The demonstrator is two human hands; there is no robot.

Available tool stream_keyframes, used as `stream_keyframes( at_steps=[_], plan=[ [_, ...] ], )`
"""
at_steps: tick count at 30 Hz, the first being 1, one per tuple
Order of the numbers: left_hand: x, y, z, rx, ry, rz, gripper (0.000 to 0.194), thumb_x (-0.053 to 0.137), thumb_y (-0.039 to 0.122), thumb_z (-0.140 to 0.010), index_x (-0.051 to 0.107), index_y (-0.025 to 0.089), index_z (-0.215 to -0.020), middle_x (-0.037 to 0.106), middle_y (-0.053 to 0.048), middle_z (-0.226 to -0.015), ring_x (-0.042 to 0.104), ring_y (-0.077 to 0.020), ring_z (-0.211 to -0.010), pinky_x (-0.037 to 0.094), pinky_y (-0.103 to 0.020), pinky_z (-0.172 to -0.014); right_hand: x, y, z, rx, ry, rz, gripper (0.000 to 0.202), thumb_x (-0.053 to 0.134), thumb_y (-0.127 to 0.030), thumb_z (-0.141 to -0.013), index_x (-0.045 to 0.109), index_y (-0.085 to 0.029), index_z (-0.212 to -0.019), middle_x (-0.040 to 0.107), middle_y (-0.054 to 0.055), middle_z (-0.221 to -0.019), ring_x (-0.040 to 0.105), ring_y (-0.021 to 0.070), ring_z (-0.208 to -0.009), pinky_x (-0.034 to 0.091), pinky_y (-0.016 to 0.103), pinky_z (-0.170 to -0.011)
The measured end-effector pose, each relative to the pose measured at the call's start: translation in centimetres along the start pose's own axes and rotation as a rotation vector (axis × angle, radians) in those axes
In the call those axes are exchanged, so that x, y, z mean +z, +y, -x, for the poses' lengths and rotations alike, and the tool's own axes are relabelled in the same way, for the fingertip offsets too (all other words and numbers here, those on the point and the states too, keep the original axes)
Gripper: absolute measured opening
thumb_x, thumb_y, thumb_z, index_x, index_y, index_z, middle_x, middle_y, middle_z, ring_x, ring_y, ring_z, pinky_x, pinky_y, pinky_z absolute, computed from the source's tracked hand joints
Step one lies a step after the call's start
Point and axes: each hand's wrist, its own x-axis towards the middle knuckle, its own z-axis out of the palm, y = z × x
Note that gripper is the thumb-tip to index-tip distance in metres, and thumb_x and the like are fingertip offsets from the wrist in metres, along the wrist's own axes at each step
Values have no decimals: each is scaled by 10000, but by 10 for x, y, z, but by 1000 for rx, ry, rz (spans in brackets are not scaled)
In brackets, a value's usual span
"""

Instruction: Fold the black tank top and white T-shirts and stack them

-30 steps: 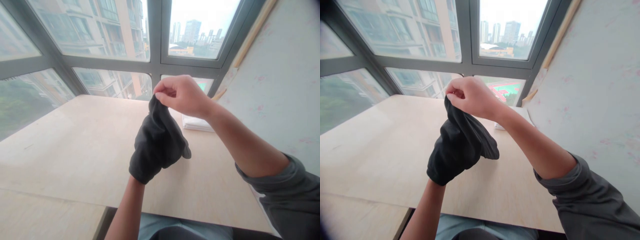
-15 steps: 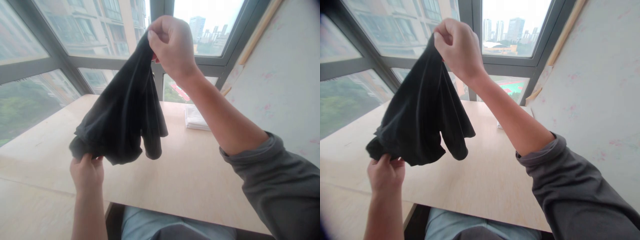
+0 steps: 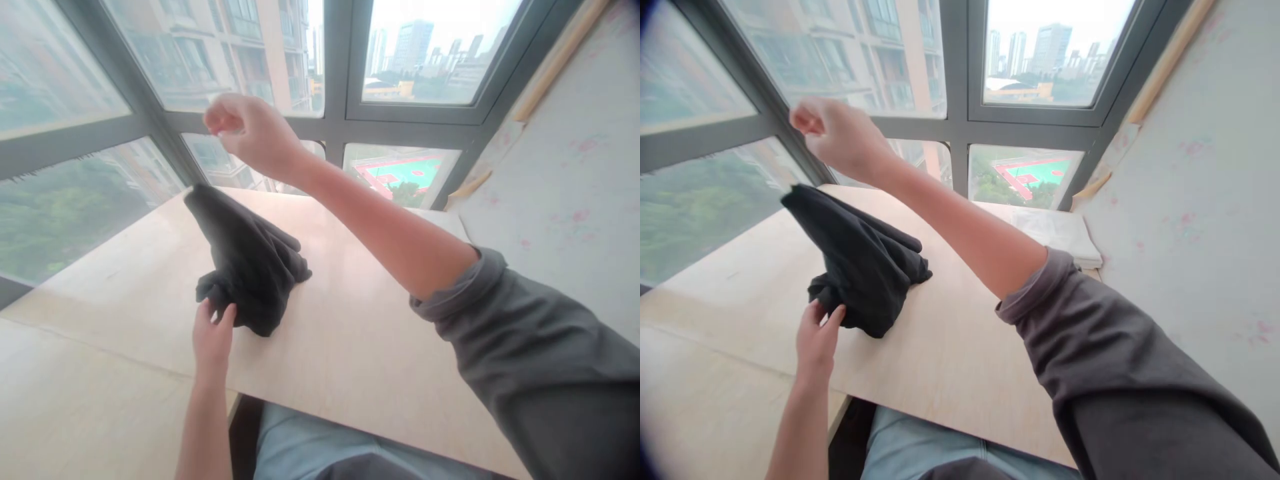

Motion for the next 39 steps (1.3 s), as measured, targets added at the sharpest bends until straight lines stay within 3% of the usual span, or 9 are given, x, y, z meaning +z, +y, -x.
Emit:
stream_keyframes(
  at_steps=[3,6,10,13,17,22,27,33,39],
  plan=[
    [6,-4,21,77,63,-234,533,620,409,-796,579,147,-1259,610,-156,-1248,568,-320,-1195,504,-506,-986,-10,37,35,220,155,-106,137,515,-226,-930,614,-216,-1024,683,-43,-1095,585,96,-947,494,267,-888],
    [13,-10,51,197,41,-271,421,556,386,-854,617,149,-1196,652,-141,-1163,622,-286,-1086,530,-461,-941,-20,99,111,390,109,-30,235,461,-211,-914,659,-174,-1035,713,23,-1051,644,136,-882,509,292,-819],
    [32,-17,89,289,-327,-193,284,520,379,-907,676,190,-1051,732,-76,-979,686,-218,-854,554,-350,-794,-35,186,244,742,-27,344,330,452,-138,-867,732,-179,-1038,739,49,-1099,656,187,-1027,485,318,-957],
    [53,-12,105,443,-614,-245,259,505,382,-939,709,222,-943,749,-53,-922,691,-221,-851,515,-346,-778,-54,225,331,967,-79,537,396,431,-117,-871,728,-125,-1132,689,137,-1249,611,253,-1179,438,358,-1050],
    [81,7,111,511,-636,-418,258,473,344,-963,691,224,-897,733,-34,-833,668,-213,-756,436,-336,-696,-68,246,400,1059,-144,596,475,435,-119,-876,640,-84,-1302,602,178,-1378,555,270,-1268,411,364,-1084],
    [107,21,116,573,-605,-550,208,463,270,-941,646,206,-867,675,-25,-729,634,-209,-701,376,-332,-663,-60,272,416,1074,-223,640,472,415,-184,-936,593,-123,-1368,531,148,-1460,468,268,-1338,382,372,-1107],
    [112,19,120,627,-607,-533,197,455,257,-942,623,206,-852,655,-23,-731,612,-196,-696,377,-333,-685,-55,293,408,1082,-263,703,496,395,-232,-965,522,-174,-1441,422,151,-1540,395,306,-1367,366,448,-1103],
    [111,19,118,598,-622,-518,197,462,264,-946,610,207,-830,610,-6,-681,582,-187,-664,368,-330,-668,-52,290,395,1072,-300,753,380,394,-189,-959,703,-117,-1169,589,211,-1330,493,312,-1240,422,404,-993],
    [110,21,118,587,-629,-501,218,442,263,-943,589,210,-791,575,0,-641,572,-182,-642,356,-327,-648,-54,275,390,1102,-252,798,338,409,-233,-972,730,-132,-1003,688,186,-1111,566,294,-1134,446,346,-856]
  ],
)
